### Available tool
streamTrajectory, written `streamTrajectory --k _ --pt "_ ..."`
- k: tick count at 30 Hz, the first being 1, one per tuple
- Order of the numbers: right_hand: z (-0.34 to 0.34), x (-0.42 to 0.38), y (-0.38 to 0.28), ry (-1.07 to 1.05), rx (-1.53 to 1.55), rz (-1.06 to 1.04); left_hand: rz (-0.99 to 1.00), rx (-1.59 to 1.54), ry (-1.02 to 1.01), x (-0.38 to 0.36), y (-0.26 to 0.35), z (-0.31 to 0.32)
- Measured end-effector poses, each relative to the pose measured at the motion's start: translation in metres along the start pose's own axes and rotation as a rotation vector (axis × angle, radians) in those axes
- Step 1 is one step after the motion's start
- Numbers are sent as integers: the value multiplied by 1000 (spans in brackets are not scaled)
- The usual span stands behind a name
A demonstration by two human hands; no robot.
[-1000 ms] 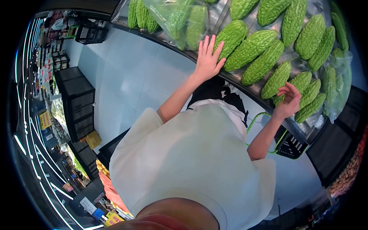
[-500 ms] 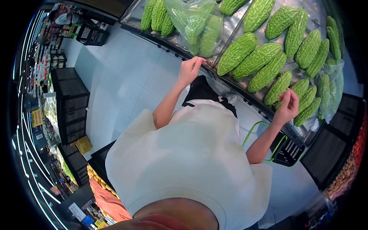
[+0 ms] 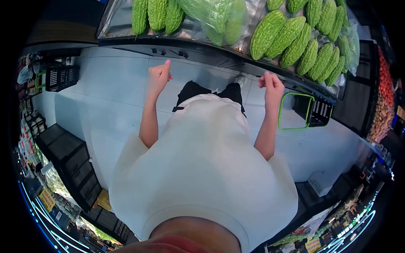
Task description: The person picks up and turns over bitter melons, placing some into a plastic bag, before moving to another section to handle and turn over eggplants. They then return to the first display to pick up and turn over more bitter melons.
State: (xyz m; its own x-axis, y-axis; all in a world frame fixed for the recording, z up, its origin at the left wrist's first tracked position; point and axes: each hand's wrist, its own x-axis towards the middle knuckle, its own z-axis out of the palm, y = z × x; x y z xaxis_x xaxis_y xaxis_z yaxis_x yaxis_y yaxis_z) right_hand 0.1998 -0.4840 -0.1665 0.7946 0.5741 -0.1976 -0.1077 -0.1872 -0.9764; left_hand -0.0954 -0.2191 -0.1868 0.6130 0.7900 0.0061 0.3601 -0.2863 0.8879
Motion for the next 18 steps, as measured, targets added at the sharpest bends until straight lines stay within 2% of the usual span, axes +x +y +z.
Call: streamTrajectory --k 2,4,5,7,8,10,14,18 --pt "31 6 20 -191 -64 115 -72 -48 75 -10 -6 -29" --pt "52 19 42 -264 -149 302 -132 -108 94 -21 -13 -51" --pt "64 28 48 -266 -157 298 -193 -160 120 -26 -14 -58" --pt "83 45 58 -108 32 482 -214 -180 136 -33 -15 -66" --pt "89 55 61 -118 27 478 -233 -192 149 -34 -15 -69" --pt "104 70 63 -119 467 495 -245 -141 148 -38 -14 -70" --pt "110 78 68 -59 436 420 -293 -81 103 -29 -3 -72" --pt "105 75 53 -144 319 435 -281 -62 17 8 -5 -70"
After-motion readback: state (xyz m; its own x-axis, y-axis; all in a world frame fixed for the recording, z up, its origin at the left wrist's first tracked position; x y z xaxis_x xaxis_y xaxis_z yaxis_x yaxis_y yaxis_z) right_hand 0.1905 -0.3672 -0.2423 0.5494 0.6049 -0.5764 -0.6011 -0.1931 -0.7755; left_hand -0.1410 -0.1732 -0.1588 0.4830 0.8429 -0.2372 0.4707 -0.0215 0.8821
